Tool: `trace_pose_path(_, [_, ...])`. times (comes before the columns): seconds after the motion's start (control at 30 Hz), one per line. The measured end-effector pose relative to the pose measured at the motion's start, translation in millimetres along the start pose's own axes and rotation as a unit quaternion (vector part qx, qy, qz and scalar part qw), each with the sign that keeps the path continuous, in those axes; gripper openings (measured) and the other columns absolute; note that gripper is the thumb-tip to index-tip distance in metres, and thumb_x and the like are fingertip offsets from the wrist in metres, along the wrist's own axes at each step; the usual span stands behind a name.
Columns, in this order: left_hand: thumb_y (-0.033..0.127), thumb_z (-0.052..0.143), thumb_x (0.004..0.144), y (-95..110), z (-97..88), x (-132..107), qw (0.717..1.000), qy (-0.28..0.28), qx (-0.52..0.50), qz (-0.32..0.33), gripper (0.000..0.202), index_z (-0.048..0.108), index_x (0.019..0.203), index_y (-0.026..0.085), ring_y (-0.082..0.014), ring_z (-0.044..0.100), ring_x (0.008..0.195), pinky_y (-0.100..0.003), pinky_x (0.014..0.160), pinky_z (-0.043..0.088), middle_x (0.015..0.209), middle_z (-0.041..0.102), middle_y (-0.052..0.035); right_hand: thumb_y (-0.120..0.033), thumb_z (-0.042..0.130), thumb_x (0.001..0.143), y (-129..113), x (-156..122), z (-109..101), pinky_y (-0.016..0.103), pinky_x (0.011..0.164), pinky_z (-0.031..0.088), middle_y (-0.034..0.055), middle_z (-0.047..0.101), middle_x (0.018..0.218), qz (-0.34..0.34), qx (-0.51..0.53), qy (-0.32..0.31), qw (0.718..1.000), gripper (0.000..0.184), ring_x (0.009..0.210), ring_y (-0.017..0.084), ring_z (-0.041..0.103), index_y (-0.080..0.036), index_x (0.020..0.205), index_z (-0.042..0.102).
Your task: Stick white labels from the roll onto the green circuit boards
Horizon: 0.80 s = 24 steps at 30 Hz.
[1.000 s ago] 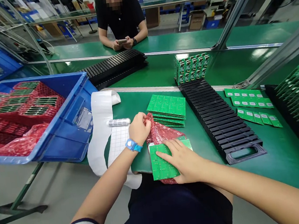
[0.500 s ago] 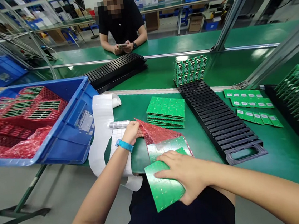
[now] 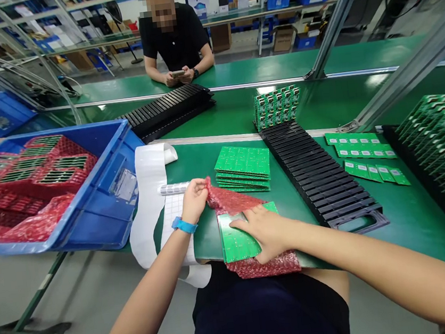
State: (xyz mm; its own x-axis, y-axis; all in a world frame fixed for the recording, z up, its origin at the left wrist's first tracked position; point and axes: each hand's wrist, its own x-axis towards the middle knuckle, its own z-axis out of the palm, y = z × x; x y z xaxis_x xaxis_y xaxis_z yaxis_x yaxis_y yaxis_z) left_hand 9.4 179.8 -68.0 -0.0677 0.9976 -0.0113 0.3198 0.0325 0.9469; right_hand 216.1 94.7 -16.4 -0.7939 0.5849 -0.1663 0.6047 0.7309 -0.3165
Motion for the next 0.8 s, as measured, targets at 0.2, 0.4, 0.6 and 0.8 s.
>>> trace_pose_path(0.2, [0.008,0.042,0.078,7.9,-28.0,-3.0,0.987,0.090,0.101,0.089,0.025,0.066,0.083,0.015,-0.0219,0.054,0.099,-0.042,0.096,0.038,0.089,0.062,-0.0083,-0.039,0.069,0.055,-11.0,-38.2,-49.0,0.047,0.096,0.034,0.0149,0.032,0.133,-0.032,0.105,0.048,0.993,0.087,0.120,0.035,0.036,-0.022,0.133,0.034])
trace_pose_path(0.4, [0.029,0.053,0.079,30.1,-26.8,-76.5,0.966,-0.010,0.140,0.219,0.043,0.054,0.121,0.022,-0.0260,0.045,0.118,-0.042,0.105,0.031,0.122,0.053,-0.0104,-0.043,0.066,0.064,57.5,-9.3,-125.2,0.044,0.106,0.026,0.0116,0.035,0.135,0.048,0.040,0.181,0.982,0.083,0.125,0.031,0.034,-0.019,0.135,0.032])
trace_pose_path(0.6, [0.029,0.061,0.079,-2.7,3.0,-150.9,0.798,-0.264,0.347,0.416,0.039,0.054,0.118,0.030,-0.0358,0.047,0.112,-0.059,0.091,0.035,0.126,0.053,-0.0101,-0.049,0.069,0.059,111.4,65.8,-106.5,0.049,0.099,0.034,0.0158,0.048,0.123,0.077,0.003,0.091,0.993,0.083,0.116,0.034,0.044,-0.015,0.130,0.042])
trace_pose_path(0.8, [0.030,0.056,0.081,64.0,-77.0,-122.1,0.817,-0.104,0.315,0.471,0.007,0.062,0.077,0.029,-0.0135,0.058,0.073,-0.021,0.066,0.048,0.082,0.065,-0.0028,-0.050,0.053,0.079,147.2,73.5,-98.3,0.039,0.090,0.045,0.0174,0.051,0.127,0.099,0.100,0.104,0.985,0.057,0.109,0.033,0.054,-0.020,0.127,0.050])
